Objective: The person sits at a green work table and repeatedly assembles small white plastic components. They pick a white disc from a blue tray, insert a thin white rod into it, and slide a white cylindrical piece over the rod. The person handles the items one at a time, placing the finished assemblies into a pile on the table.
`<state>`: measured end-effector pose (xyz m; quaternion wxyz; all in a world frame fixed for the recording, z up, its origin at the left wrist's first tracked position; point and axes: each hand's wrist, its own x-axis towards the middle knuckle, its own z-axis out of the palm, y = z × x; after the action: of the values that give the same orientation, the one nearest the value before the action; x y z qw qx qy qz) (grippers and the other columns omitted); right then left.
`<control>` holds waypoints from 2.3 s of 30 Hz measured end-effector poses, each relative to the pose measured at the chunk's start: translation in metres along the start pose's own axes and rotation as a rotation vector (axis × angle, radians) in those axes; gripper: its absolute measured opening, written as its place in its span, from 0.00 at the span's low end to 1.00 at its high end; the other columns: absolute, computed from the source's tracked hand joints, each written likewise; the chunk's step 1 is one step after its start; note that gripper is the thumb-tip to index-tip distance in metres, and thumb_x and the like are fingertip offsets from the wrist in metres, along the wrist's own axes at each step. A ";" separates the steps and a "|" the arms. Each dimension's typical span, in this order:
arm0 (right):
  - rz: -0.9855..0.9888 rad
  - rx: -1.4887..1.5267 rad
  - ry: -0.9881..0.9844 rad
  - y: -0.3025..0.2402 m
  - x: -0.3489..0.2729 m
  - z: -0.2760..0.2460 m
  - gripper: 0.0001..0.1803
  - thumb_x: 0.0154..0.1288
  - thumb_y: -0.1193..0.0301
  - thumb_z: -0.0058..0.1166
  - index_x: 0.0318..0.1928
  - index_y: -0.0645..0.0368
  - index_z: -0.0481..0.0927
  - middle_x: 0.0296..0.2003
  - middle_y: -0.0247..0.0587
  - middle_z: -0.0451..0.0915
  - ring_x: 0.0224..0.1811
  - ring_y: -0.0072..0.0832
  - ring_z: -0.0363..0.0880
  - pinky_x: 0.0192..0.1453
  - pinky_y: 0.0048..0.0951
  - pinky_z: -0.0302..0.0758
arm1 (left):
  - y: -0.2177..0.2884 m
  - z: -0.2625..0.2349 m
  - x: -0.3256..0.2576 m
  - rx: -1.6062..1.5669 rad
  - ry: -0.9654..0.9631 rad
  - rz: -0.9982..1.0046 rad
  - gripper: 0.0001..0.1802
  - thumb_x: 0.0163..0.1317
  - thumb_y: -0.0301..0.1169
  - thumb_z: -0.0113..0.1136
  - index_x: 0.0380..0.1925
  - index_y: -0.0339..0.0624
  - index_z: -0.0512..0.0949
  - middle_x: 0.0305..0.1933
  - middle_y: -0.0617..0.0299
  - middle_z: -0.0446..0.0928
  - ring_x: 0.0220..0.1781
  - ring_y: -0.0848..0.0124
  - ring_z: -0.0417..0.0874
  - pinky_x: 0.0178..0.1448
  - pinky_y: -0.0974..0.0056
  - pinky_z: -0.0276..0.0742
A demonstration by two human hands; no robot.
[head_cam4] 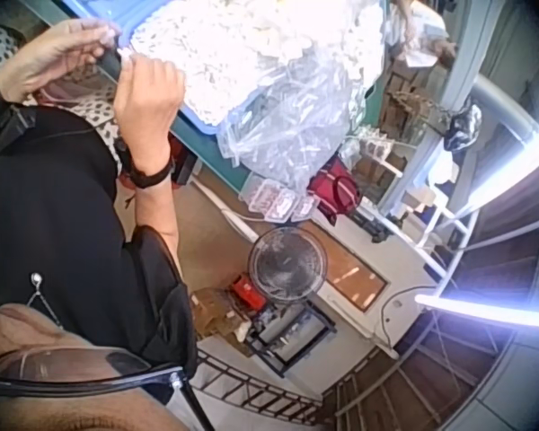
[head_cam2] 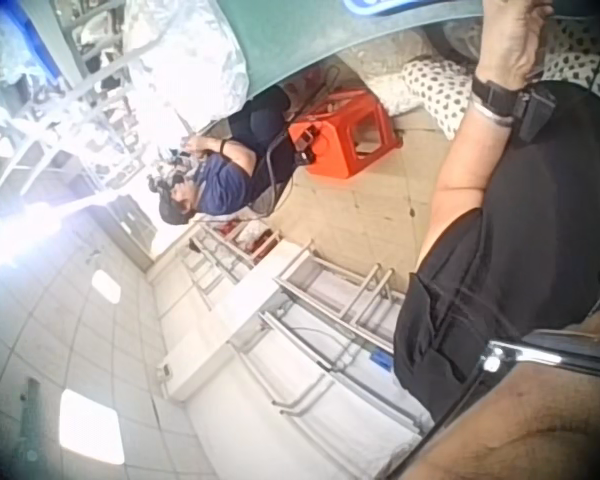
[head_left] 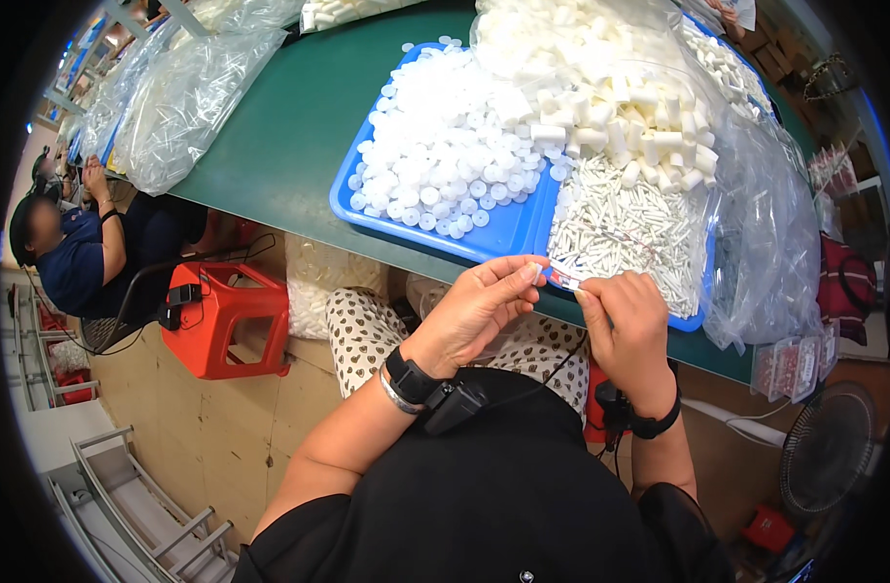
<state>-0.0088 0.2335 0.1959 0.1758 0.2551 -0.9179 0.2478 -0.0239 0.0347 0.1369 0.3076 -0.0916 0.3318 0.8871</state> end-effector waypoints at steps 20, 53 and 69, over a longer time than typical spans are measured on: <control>-0.011 -0.057 0.037 -0.004 -0.010 0.031 0.03 0.62 0.77 0.58 0.35 0.61 0.77 0.23 0.40 0.76 0.23 0.36 0.72 0.31 0.36 0.64 | -0.032 0.000 0.006 -0.234 -0.116 -0.110 0.17 0.71 0.36 0.56 0.55 0.38 0.75 0.41 0.68 0.79 0.40 0.79 0.79 0.51 0.71 0.78; -0.248 -0.359 -0.280 0.056 0.022 0.033 0.03 0.50 0.77 0.52 0.28 0.58 0.73 0.27 0.41 0.72 0.31 0.36 0.74 0.40 0.34 0.72 | -0.008 0.009 -0.002 -0.060 0.114 0.129 0.19 0.72 0.36 0.54 0.58 0.37 0.71 0.52 0.53 0.79 0.54 0.65 0.82 0.58 0.63 0.80; 0.284 0.427 -0.025 0.022 -0.007 0.019 0.04 0.65 0.79 0.56 0.40 0.65 0.77 0.33 0.44 0.79 0.30 0.32 0.78 0.34 0.29 0.74 | -0.003 0.016 0.005 -0.091 0.120 0.210 0.21 0.74 0.34 0.51 0.61 0.34 0.68 0.56 0.52 0.76 0.56 0.65 0.81 0.61 0.63 0.79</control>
<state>-0.0193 0.2426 0.1690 0.0701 0.1579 -0.8736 0.4549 -0.0255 0.0494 0.1459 0.1883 -0.1229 0.3169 0.9214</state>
